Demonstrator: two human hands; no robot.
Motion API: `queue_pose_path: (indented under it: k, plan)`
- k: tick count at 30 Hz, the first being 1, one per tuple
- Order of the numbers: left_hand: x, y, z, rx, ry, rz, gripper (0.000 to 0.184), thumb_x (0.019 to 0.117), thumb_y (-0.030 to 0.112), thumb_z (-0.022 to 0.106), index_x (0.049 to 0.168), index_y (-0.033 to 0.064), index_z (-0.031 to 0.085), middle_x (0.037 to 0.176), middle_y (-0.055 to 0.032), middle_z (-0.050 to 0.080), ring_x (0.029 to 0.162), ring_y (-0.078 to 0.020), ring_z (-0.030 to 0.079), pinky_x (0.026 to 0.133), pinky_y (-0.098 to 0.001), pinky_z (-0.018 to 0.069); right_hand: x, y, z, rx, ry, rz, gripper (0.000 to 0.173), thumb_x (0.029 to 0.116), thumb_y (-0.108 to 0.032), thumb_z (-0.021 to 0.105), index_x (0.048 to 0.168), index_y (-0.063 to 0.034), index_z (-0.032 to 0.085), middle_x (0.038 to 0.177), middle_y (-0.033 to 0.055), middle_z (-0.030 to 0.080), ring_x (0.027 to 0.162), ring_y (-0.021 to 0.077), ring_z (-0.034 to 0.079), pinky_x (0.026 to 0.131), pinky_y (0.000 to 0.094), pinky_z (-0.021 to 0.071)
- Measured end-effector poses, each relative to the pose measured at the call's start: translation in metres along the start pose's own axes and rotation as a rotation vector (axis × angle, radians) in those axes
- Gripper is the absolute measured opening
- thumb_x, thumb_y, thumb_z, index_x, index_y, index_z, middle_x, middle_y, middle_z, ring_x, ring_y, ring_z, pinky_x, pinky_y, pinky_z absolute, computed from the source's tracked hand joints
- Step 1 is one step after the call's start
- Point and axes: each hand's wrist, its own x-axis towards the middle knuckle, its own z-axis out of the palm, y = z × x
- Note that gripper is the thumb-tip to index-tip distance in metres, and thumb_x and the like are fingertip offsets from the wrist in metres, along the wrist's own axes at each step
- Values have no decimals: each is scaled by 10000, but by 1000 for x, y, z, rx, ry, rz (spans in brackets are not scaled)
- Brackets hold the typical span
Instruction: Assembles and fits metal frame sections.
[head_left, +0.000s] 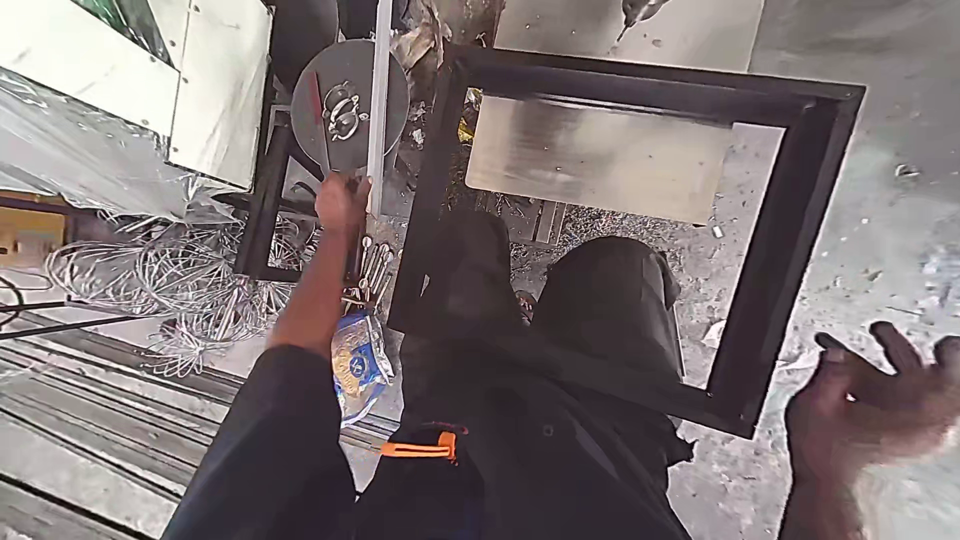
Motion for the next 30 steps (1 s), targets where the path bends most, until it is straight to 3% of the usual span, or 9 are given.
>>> queue_pose_path:
  k: [3,5,8,14,20,30]
  plan:
    - [49,16,4,73,-65,-92,621,952,625,597,1240,84,698,1244,-230,690,1190,-445,645,962,-714,487,-3,-21,-1,-63,-15,-84,567,1043,-114,580,1522,83,348,1442,272,556,1185,316,674,1001,416,565]
    - [74,22,11,96,-85,-131,664,904,665,630,1274,117,697,1287,-217,675,1228,-441,624,979,-713,481,-5,-44,-1,-141,-71,-147,462,1031,-88,583,1446,90,487,1368,298,608,1260,384,628,1095,461,505]
    - [95,30,19,105,-89,-154,674,853,696,665,1232,141,721,1239,-195,703,1180,-430,655,938,-708,507,-13,-65,1,-223,-115,-156,354,1023,-115,606,1329,64,620,1287,278,663,1259,364,632,1118,444,474]
    - [108,40,19,134,-116,-110,576,846,657,701,1127,159,770,1196,-177,722,1162,-410,666,928,-703,512,-21,-71,13,-201,-154,-167,326,1017,-140,635,1278,54,661,1254,273,681,1228,342,655,1095,420,488]
    - [113,49,22,184,-131,-135,549,847,608,716,1062,104,760,1199,-204,705,1175,-426,652,908,-706,517,-18,-75,27,-141,-201,-206,289,1011,-128,628,1247,28,685,1243,249,696,1218,326,664,1067,406,505]
    - [124,28,25,-50,-148,-186,572,826,570,787,1174,117,758,1212,-188,715,1179,-395,657,1006,-665,492,-22,-71,43,-122,-233,-173,259,1017,-100,620,1221,48,684,1257,281,678,1175,348,678,1007,407,536]
